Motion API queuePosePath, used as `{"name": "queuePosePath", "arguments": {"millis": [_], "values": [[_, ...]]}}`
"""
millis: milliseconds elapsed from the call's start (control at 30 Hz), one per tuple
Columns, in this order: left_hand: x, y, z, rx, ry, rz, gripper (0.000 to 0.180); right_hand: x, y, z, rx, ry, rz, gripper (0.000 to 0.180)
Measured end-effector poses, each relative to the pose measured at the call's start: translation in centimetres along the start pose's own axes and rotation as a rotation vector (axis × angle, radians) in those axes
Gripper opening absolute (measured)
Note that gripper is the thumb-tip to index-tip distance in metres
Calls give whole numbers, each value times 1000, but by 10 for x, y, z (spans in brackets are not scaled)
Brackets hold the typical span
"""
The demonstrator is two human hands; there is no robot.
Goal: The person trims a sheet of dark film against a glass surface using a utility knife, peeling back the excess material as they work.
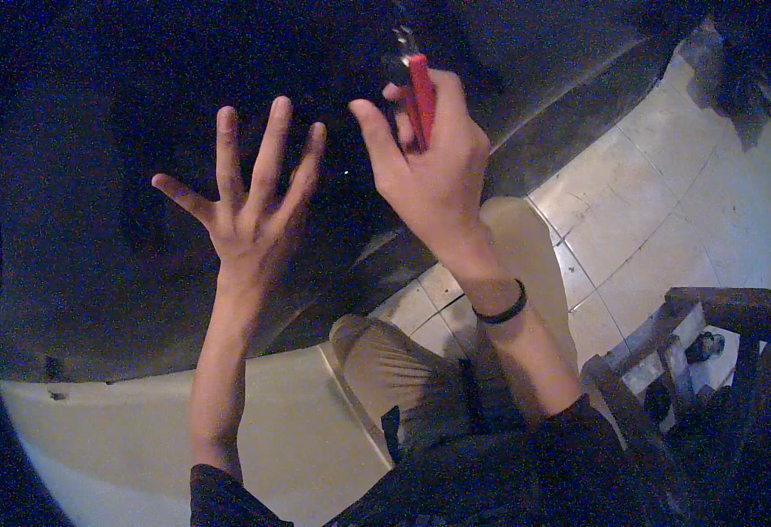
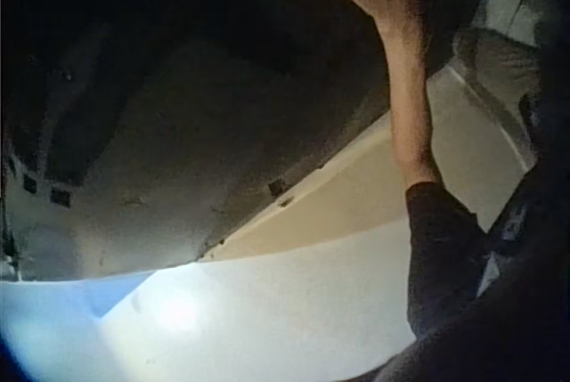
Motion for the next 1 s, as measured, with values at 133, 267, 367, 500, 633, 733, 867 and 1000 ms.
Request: {"name": "queuePosePath", "arguments": {"millis": [133,267,367,500,633,733,867,1000], "values": [[-2,2,3,-14,-21,3,41,3,-14,-13,-117,-54,80,45],[-4,4,2,-24,21,28,43,8,-18,-18,-163,-102,71,45],[-6,2,2,-28,16,-20,43,7,-15,-17,-165,-87,59,42],[-9,1,6,49,63,52,46,4,-5,10,-120,-231,23,36],[-7,3,3,35,56,44,46,2,4,34,-58,-151,38,32],[-6,3,3,-18,45,-4,46,0,4,33,-87,-192,90,36],[-9,4,2,-33,16,-50,53,-15,-7,13,-90,-77,147,44],[-15,6,6,148,118,175,51,-31,-19,-2,-87,52,190,48]]}}
Point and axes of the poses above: each hand's wrist, its own z-axis away from the middle knuckle, its own y-axis out of the back of the hand, x = y × z, the point moved 10 cm from there along -z, towards the middle knuckle, and after that the axes turned 7 degrees about -z, right-handed, at the moved point
